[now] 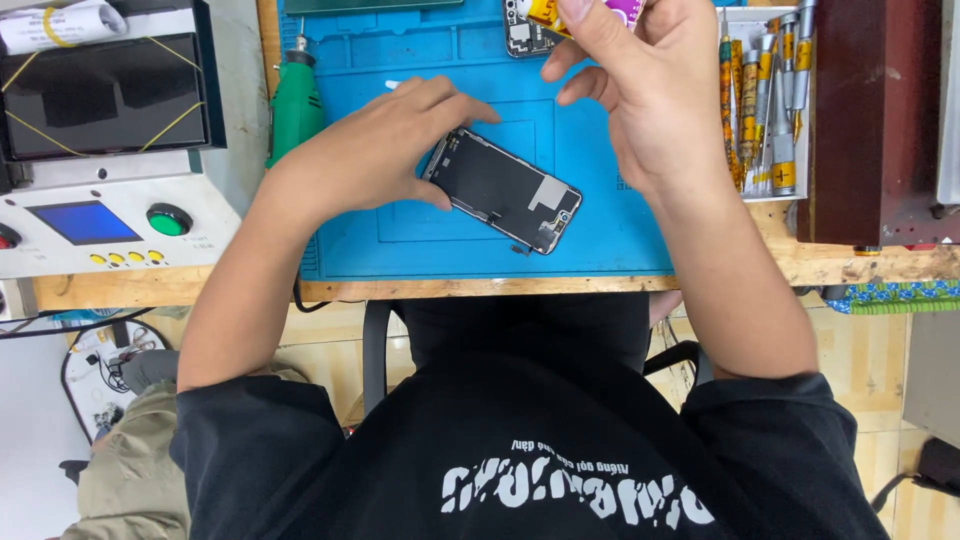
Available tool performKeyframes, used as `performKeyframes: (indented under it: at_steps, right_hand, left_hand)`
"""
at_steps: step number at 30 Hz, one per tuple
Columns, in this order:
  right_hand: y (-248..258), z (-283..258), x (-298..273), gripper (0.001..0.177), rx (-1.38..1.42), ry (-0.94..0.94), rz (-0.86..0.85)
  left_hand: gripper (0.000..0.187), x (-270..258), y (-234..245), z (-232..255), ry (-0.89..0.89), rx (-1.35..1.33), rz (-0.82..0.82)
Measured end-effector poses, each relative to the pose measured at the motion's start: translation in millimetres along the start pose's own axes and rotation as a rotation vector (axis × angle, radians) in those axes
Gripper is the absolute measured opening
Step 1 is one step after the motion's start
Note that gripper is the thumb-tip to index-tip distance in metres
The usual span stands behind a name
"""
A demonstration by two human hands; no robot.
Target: The person applies adhesive from a tube onto the edges of a disassembled smartphone frame. They carefully squeeze the tube to dispense the glue along the perimeter of the device while holding it in their hands.
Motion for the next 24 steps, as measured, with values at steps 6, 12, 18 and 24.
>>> performKeyframes:
  at_steps: [6,12,18,24]
  right_hand:
    - [-1.9,1.9,0.5,0.018,-0.018,-0.016,-0.024]
    - [-6.8,0.5,0.6,0.019,-0.04,-0.038,-0.043]
    - [-6.8,3.4,0.8,0.02,-0.022,-0.098,-0.007]
    - [-8.8,-2.0,-2.5,0.019,0.002,-0.046,-0.074]
  left_hand:
    - [0.07,2.0,-0.6,-1.7,-0.005,0.078,-0.005]
    - [0.076,1.2,-4.2,-8.8,0.03,0.07,-0.022]
    - [0.06,-9.0,-2.8,-5.3,0.086,0.11,0.05]
    - [0.026,-18.3,4.6,-3.4,0.156,-0.176,0.059]
Point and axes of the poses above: each hand's wrist, its own x-axis towards the middle knuckle, its own y-axis out of the back of the hand, z = x × y, the point moved 9 cm from there along x, towards the middle knuckle, and after that the axes turned 1 degree about x, right-handed, at the moved point
